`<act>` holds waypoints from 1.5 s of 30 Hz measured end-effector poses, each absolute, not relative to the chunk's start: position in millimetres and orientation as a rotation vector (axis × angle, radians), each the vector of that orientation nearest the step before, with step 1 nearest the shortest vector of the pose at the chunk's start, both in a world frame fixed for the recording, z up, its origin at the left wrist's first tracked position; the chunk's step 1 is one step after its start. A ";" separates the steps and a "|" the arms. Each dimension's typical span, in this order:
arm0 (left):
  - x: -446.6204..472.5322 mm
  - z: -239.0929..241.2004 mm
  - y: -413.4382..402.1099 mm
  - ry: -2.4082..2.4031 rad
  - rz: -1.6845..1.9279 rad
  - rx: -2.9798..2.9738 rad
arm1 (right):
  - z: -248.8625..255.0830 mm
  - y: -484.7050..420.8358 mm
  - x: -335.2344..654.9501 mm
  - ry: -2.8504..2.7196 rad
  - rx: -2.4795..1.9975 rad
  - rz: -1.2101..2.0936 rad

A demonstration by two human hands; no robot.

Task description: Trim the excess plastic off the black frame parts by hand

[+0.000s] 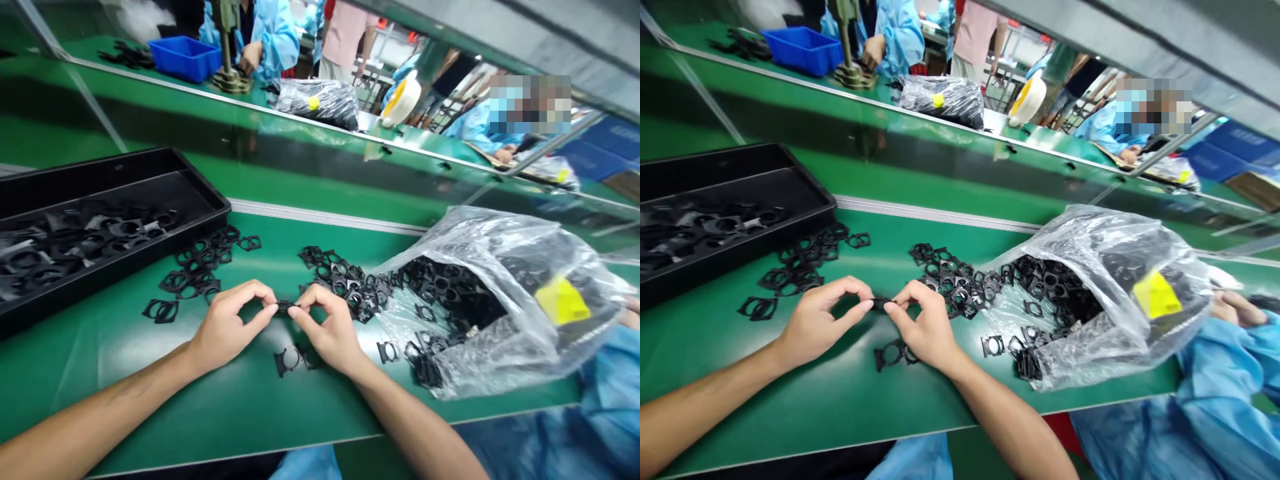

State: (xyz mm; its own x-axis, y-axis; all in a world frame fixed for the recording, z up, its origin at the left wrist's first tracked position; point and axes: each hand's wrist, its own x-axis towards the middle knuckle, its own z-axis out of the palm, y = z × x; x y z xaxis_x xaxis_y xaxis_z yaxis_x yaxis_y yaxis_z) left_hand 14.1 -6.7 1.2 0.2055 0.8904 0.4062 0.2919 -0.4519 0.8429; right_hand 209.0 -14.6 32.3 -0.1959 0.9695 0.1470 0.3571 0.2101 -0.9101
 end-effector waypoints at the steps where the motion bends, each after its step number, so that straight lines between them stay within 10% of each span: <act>1: 14.5 0.0 -6.4 1.085 1.228 1.824 | 31.8 -14.1 208.7 -1.656 -1.263 1.050; 18: 10.0 -1.2 -5.9 0.855 1.381 2.218 | 31.8 -8.8 206.6 -0.967 -1.169 1.832; 25: 8.7 0.1 -1.3 0.976 1.414 1.980 | 26.6 -12.8 207.3 -1.477 -1.280 1.176; 45: 10.7 1.4 7.5 0.917 1.462 1.945 | 31.1 -4.3 211.7 -1.889 -1.060 0.670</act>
